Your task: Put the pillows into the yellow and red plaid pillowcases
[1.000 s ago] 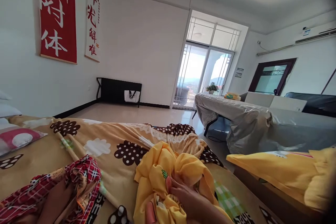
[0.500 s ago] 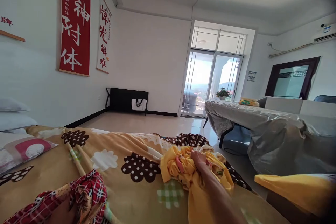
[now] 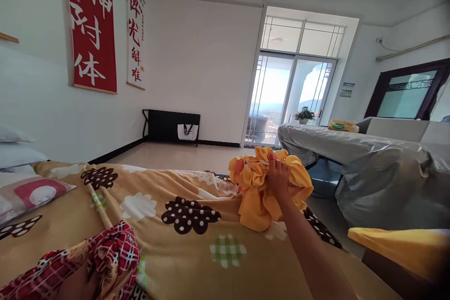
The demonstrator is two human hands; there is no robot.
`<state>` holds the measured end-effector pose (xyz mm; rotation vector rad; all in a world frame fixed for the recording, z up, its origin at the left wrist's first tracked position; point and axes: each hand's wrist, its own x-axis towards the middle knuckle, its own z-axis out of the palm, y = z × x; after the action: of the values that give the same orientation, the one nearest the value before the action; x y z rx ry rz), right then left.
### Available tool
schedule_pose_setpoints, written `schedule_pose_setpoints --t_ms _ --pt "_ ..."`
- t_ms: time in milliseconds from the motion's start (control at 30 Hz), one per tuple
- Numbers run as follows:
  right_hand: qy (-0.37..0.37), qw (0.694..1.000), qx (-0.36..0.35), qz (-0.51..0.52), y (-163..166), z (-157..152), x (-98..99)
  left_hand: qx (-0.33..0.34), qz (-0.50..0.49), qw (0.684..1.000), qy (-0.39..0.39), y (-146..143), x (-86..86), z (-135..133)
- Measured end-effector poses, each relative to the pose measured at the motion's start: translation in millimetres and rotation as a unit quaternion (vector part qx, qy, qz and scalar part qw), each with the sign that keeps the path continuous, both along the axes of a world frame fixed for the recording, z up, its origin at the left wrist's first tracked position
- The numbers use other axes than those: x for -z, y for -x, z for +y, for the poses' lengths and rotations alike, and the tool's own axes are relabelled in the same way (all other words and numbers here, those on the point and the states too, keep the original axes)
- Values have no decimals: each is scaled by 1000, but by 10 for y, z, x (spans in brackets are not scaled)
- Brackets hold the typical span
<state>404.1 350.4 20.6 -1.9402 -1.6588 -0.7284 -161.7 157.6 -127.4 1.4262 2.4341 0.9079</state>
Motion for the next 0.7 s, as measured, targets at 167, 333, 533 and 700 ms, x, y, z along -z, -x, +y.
schedule_pose_setpoints --t_ms 167,333,533,700 --pt "125 989 -73 -17 167 -533 590 51 -9 999 -15 -30 -93 -54" --pt "198 974 -108 -10 175 -723 775 96 9 992 -86 -33 -119 -73" --pt "158 986 -58 -6 217 -728 514 106 3 990 -92 -3 -75 -44" --pt "168 986 -6 13 620 -1066 1022 129 17 990 -55 -25 -113 -65"
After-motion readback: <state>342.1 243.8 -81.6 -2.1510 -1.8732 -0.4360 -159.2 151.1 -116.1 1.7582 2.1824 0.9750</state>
